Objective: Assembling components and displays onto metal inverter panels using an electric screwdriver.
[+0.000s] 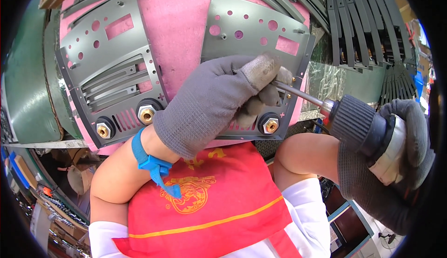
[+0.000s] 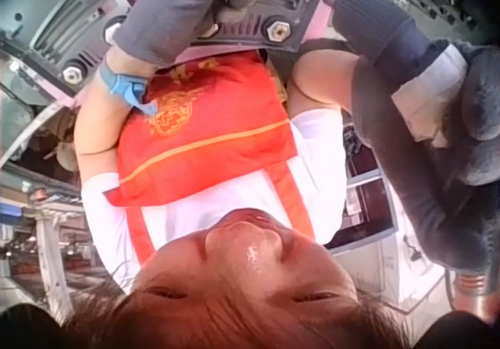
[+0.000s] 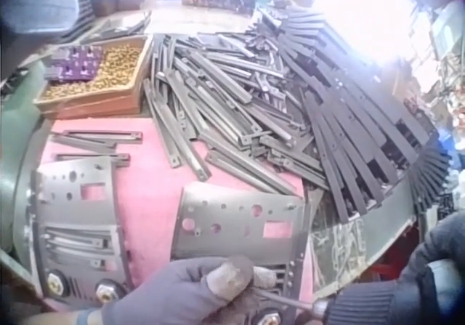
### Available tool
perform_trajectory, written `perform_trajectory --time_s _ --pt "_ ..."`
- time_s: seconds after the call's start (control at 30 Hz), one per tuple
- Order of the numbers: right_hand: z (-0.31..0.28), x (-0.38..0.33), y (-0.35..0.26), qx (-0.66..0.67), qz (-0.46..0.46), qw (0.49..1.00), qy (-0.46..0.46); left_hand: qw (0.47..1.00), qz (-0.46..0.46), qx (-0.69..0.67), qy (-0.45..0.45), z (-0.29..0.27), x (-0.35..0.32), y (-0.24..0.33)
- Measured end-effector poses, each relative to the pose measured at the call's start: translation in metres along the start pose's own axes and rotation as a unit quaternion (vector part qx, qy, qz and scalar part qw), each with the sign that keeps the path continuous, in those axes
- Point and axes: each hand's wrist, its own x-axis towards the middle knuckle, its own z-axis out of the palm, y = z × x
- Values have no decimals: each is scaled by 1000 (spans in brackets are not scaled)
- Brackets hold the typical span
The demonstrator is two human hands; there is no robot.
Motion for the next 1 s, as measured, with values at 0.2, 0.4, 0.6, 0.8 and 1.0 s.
perform_trajectory --time_s 0.2,0.4,0.6,0.8,1.0 --pt "15 -7 0 -18 24 999 -12 999 -22 26 -17 -7 0 -4" --pt "9 -3 -8 -37 49 998 -22 999 -36 -15 1 0 -6 -3" --pt "14 -6 -5 -54 75 995 -33 997 -53 46 -19 -2 -12 -4" --pt "-10 -5 -15 -106 102 989 -21 969 -16 241 43 0 -37 11" --pt "-65 10 -40 -15 153 970 -187 684 291 669 -5 -15 -42 -37"
